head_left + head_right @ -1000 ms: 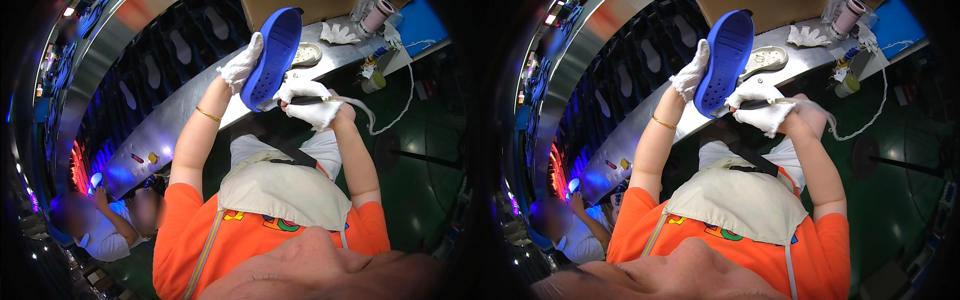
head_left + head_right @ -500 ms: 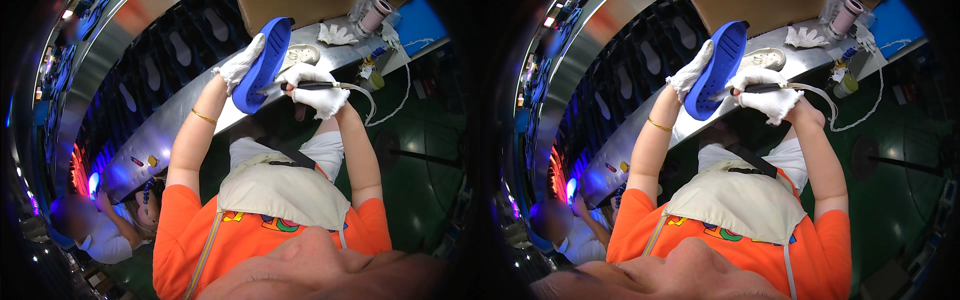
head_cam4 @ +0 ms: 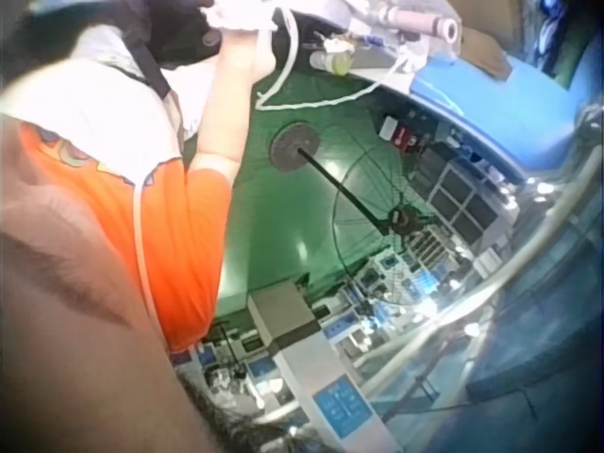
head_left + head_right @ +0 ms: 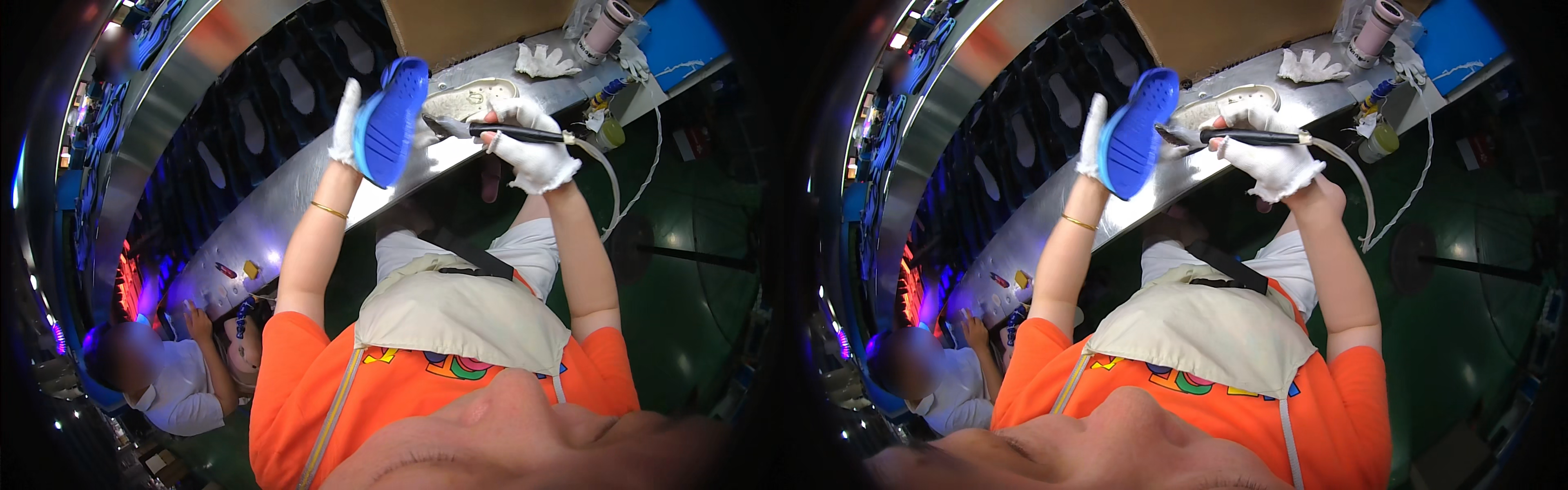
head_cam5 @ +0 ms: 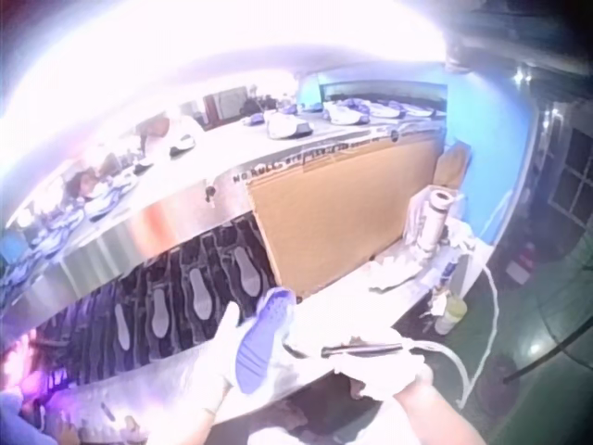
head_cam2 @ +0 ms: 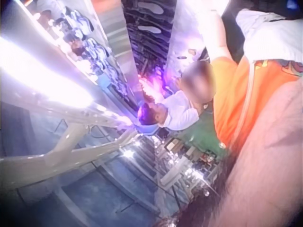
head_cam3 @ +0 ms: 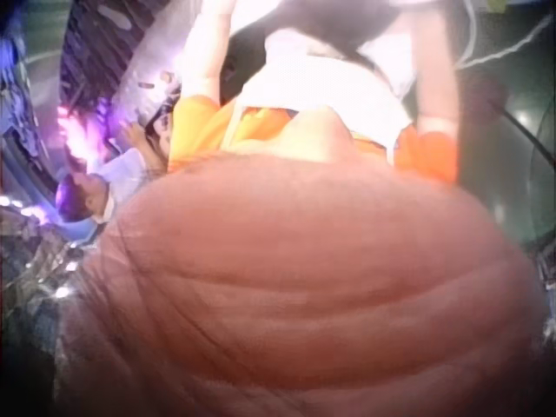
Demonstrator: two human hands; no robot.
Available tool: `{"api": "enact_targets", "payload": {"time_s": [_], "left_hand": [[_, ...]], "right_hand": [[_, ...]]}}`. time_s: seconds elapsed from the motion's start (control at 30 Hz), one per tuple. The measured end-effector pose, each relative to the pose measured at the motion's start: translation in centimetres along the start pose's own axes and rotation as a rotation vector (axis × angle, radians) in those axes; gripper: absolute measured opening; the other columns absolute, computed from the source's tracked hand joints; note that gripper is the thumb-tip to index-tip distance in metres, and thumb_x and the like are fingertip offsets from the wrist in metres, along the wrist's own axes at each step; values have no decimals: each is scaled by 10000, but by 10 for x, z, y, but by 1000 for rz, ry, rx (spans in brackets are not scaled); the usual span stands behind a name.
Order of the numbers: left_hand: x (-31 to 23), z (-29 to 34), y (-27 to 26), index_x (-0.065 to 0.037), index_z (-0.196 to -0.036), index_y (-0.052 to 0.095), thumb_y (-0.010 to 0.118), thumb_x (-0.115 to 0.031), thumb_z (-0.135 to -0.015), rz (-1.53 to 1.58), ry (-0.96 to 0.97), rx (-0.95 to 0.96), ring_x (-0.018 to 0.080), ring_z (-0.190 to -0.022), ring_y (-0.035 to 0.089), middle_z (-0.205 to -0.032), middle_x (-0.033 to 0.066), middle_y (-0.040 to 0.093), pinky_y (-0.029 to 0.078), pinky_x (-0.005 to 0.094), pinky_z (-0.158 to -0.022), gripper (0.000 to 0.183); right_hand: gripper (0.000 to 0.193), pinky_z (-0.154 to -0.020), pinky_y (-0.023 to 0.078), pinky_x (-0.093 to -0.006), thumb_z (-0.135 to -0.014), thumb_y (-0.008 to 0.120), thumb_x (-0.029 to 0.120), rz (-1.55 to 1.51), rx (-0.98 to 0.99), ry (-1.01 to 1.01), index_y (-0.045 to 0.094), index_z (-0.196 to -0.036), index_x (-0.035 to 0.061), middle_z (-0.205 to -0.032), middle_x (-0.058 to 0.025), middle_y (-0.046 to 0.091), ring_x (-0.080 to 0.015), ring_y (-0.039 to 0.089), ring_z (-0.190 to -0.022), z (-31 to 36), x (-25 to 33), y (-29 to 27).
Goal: The person uses a handheld rotary tool to trim excess material from the edges and sole of a blue clog-style shoe. The person repeatedly picks up shoes from a nearby pile, trims them, and places them back down.
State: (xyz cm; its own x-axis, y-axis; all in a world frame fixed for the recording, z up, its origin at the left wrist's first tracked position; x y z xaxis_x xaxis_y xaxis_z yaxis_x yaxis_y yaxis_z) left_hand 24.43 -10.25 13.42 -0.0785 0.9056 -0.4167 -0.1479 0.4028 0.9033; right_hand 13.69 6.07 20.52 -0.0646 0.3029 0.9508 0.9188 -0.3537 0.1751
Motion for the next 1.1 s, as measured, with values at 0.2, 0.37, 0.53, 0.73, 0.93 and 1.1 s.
{"api": "enact_targets", "payload": {"time_s": [0.2,0.37,0.53,0.73,0.93,1.1], "left_hand": [[70,10,19,2,-1311,384,438,-419,-918,28,162,-22,381,-1132,505,-1249,239,477,423,509,-971,579],[96,3,27,-77,-1342,364,473,-571,-858,-58,204,-93,259,-1116,533,-1267,145,493,463,390,-938,700],[83,-1,24,-86,-1326,381,417,-662,-830,3,345,-182,280,-1064,547,-1206,133,531,459,429,-937,761],[69,-11,21,-74,-1342,358,381,-681,-828,-37,392,-129,283,-1068,542,-1241,147,506,457,413,-939,796],[56,-2,22,-92,-1289,424,358,-714,-815,-101,472,-190,256,-1002,570,-1158,119,561,485,389,-884,785],[46,-1,18,-88,-1230,469,383,-737,-785,-86,490,-220,252,-938,598,-1082,119,593,518,396,-823,792]], "right_hand": [[169,-741,502,-266,-769,643,32,128,-235,10,575,-918,-13,-854,-93,632,-141,622,-773,5,-20,-13],[143,-700,496,-238,-784,640,5,150,-295,-21,574,-910,-8,-859,-82,638,-107,611,-751,4,-11,5],[150,-714,504,-252,-760,621,-20,-29,-175,-28,569,-901,-9,-830,-72,624,-109,609,-745,16,-12,21],[150,-738,494,-257,-730,649,-27,377,-138,-293,605,-870,5,-840,-67,622,-105,602,-771,19,9,36],[111,-713,489,-251,-731,657,16,155,-188,-58,628,-839,14,-775,-53,633,-112,607,-743,21,-9,31],[109,-710,491,-257,-722,658,8,204,-103,-111,631,-827,18,-803,-63,631,-121,611,-759,27,-6,45]]}}
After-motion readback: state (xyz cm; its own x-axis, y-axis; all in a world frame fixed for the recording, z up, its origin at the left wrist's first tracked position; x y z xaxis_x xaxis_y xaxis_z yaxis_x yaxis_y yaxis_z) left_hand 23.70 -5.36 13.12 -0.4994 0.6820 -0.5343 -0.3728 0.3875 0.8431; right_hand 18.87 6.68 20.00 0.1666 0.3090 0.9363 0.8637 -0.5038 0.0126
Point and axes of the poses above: each hand's wrist, its own z-axis away from the middle knuckle, its own y-axis out of the palm, x = y × z, the point moved 9 cm from there along -z, towards the middle knuckle
